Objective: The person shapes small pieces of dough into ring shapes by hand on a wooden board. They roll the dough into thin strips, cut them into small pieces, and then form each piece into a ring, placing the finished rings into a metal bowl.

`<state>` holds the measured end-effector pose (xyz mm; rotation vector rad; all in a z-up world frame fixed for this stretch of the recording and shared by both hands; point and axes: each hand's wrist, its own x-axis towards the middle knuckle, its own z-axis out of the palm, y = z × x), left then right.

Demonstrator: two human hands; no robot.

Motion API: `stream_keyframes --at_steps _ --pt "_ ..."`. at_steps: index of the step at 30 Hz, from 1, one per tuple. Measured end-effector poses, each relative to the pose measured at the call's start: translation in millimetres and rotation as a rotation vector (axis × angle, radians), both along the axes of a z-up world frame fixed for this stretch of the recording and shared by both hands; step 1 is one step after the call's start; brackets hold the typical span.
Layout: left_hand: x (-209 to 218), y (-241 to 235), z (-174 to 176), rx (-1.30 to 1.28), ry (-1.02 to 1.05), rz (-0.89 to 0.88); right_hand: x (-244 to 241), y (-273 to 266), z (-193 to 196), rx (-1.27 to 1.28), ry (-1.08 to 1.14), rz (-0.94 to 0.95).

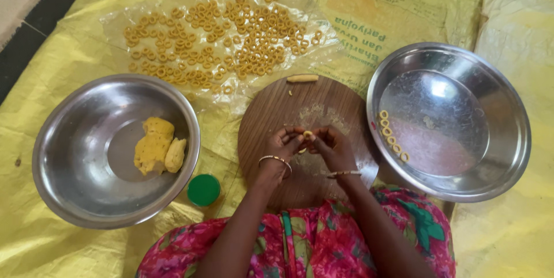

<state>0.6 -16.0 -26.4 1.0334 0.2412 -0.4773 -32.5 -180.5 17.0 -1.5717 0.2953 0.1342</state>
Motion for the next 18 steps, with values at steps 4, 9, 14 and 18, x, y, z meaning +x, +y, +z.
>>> stream_keyframes --at_steps 4,9,14,18 --pt "-6.5 -4.5 -27.7 0.039 -0.109 0.042 31.7 -62.7 -31.1 -0.377 -0.155 -0.043" --pt "-6.1 3.0 -29.4 0.047 -0.131 0.026 78.1 -194.5 -56.1 -0.837 -0.301 -0.242" --pt "-3.1 5.1 -27.2 0.171 -0.068 0.016 84.0 -266.9 -102.1 -0.689 -0.142 -0.291" --pt "-0.7 6.2 -21.3 0.197 -0.010 0.025 85.8 -265.9 -112.7 -0.698 -0.035 -0.268"
